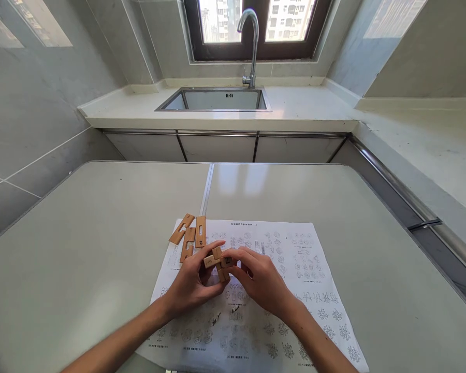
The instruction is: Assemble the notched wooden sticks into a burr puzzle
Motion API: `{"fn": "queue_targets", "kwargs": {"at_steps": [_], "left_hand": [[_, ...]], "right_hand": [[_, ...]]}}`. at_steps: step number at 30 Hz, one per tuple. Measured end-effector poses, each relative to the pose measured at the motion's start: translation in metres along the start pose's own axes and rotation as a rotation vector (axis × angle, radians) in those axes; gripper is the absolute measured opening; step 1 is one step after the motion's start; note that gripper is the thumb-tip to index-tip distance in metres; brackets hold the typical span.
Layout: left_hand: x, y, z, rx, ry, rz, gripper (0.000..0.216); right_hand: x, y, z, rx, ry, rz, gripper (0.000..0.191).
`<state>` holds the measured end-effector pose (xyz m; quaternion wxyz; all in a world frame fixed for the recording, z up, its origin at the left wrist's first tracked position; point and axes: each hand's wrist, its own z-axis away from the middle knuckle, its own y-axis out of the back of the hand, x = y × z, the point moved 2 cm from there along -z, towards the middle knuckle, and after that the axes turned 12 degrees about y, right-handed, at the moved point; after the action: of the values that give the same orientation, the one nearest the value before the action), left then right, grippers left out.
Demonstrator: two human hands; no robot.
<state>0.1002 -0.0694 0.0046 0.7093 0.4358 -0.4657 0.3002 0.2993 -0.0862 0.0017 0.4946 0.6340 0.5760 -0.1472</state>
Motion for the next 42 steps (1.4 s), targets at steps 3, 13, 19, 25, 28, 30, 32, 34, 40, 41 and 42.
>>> {"fn": "queue_targets", "kwargs": {"at_steps": [3,13,19,25,28,30,32,34,40,41,42], "left_hand": [[0.0,0.0,0.0,-0.001,-0.016,-0.027,0.069],[0.008,0.005,0.0,0.075,-0.087,-0.127,0.069],[0.003,0.002,-0.001,-0.025,-0.043,-0.062,0.07],[0.012,0.003,0.0,-0.07,-0.025,0.081,0.064],[0.014,0.004,0.0,-0.094,-0.002,0.126,0.061],[0.014,0.005,0.001,-0.111,0.002,0.145,0.06],[0.013,0.004,0.001,-0.135,0.002,0.161,0.061],[0.012,0.004,0.001,-0.169,0.008,0.178,0.061],[0.015,0.005,0.002,-0.217,0.039,0.232,0.061],[0.016,0.005,0.002,-0.216,0.038,0.232,0.061],[0.016,0.005,0.002,-0.214,0.036,0.229,0.061]], "right_hand": [[-0.001,0.0,0.0,-0.009,0.01,-0.009,0.027],[-0.004,0.0,-0.003,-0.016,0.063,-0.037,0.026],[-0.007,0.0,-0.004,0.01,0.037,-0.031,0.021],[-0.002,0.002,-0.003,0.066,-0.079,-0.066,0.03],[0.002,-0.001,-0.001,0.036,-0.131,-0.034,0.03],[0.004,-0.003,-0.001,-0.006,-0.138,-0.026,0.03],[0.004,-0.004,-0.001,-0.038,-0.131,-0.019,0.029],[0.004,-0.004,-0.001,-0.053,-0.117,-0.02,0.028],[0.0,0.0,-0.004,-0.033,-0.078,-0.025,0.029],[0.0,0.001,-0.005,-0.028,-0.071,-0.025,0.03],[-0.001,0.001,-0.005,-0.027,-0.066,-0.028,0.031]]}}
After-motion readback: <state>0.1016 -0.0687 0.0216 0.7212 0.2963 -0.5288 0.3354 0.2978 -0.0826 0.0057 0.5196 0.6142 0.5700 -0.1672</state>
